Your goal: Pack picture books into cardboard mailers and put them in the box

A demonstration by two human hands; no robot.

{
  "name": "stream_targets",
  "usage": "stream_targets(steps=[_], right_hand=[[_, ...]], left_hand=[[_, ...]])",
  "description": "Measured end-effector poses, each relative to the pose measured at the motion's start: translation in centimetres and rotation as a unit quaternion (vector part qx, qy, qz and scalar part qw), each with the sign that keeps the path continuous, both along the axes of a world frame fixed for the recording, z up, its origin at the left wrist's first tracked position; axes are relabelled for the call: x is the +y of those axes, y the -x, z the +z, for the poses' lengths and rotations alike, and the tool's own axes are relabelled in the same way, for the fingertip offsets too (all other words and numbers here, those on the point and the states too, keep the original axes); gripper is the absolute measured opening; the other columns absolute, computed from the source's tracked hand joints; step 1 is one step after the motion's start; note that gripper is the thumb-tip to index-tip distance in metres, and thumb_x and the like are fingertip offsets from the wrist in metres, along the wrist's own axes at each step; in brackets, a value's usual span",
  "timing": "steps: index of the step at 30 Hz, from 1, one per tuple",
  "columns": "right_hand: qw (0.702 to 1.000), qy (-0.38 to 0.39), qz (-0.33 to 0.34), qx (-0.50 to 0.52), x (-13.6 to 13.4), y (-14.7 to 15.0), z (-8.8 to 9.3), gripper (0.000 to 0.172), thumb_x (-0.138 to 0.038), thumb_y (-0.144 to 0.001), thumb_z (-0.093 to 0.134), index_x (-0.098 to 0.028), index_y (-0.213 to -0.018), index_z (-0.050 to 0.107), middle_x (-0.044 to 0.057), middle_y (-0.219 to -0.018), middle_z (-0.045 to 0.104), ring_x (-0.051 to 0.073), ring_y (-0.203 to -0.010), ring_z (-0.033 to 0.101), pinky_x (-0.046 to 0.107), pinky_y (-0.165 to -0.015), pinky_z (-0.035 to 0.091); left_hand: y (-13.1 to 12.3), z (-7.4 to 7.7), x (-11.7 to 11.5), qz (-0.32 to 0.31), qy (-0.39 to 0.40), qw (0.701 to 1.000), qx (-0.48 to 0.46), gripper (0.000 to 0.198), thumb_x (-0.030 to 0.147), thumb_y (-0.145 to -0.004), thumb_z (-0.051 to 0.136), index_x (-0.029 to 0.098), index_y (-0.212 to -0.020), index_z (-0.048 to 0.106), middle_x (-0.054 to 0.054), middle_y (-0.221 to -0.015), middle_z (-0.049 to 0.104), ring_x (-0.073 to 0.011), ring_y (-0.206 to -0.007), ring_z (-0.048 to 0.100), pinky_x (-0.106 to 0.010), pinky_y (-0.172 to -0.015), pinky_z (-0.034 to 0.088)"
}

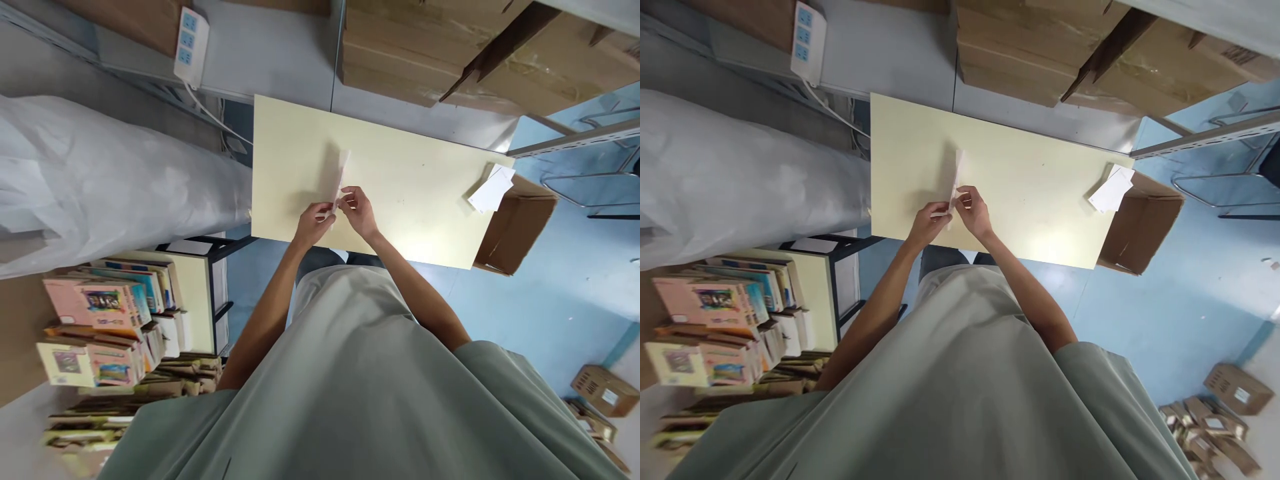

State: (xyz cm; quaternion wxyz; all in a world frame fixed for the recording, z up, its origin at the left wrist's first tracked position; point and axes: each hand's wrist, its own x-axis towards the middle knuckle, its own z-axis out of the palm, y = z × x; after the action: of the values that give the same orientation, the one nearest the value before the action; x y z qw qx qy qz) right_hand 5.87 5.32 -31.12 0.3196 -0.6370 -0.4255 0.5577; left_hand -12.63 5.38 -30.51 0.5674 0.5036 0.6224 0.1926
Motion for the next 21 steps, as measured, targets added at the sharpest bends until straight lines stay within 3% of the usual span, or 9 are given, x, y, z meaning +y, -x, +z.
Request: stream_targets(steps=[5,9,13,17,21], right_hand=[[0.999,0.021,-0.01,-0.029,0.3,1.1,-0.7,0.028,-0.042,-0.102,0.069,-0.027,-0.125,0.065,0.008,-0.118,0.082,0.024,-0.102,0.079,0.045,-0.101,0.067],[0.997,0.05,-0.016,-0.052,0.1,1.6,-1.9,0.032,-0.044,-0.101,0.072,-0.026,-0.127,0.068,0.012,-0.131,0.081,0.025,-0.107,0.08,0.045,-0.101,0.068],[0.994,0.072,-0.015,-0.083,-0.2,2.8,-2.9,0.034,-0.037,-0.101,0.071,-0.025,-0.133,0.066,0.016,-0.14,0.078,0.026,-0.109,0.081,0.046,-0.102,0.068],[0.987,0.08,-0.017,-0.138,-0.3,4.1,-3.4,0.04,-0.034,-0.102,0.07,-0.023,-0.14,0.063,0.018,-0.142,0.076,0.027,-0.11,0.082,0.047,-0.103,0.067],[0.974,0.074,-0.053,-0.207,-0.2,4.8,-3.6,0.04,-0.033,-0.104,0.067,-0.022,-0.142,0.063,0.018,-0.137,0.075,0.026,-0.108,0.081,0.047,-0.104,0.066]], left_hand=[[2.2,0.4,0.6,0.075,-0.013,0.997,0.016,0.023,0.028,-0.09,0.072,0.021,-0.111,0.075,-0.006,-0.101,0.08,-0.0199,-0.095,0.076,-0.033,-0.092,0.065],[4.5,-0.7,1.4,0.114,-0.024,0.992,0.048,0.018,0.029,-0.093,0.069,0.023,-0.109,0.072,-0.005,-0.1,0.079,-0.0188,-0.092,0.075,-0.03,-0.089,0.064],[6.7,-2.3,2.0,0.083,-0.025,0.991,0.098,0.021,0.031,-0.093,0.067,0.023,-0.108,0.078,-0.009,-0.112,0.083,-0.0214,-0.094,0.076,-0.035,-0.097,0.065],[7.9,-3.7,2.5,0.029,-0.045,0.989,0.136,0.022,0.024,-0.09,0.065,0.022,-0.105,0.082,-0.01,-0.112,0.082,-0.0224,-0.091,0.076,-0.041,-0.106,0.063],[8.0,-4.4,3.2,0.039,-0.055,0.989,0.131,0.029,0.022,-0.091,0.067,0.022,-0.117,0.079,-0.012,-0.119,0.081,-0.0228,-0.094,0.077,-0.04,-0.104,0.065]])
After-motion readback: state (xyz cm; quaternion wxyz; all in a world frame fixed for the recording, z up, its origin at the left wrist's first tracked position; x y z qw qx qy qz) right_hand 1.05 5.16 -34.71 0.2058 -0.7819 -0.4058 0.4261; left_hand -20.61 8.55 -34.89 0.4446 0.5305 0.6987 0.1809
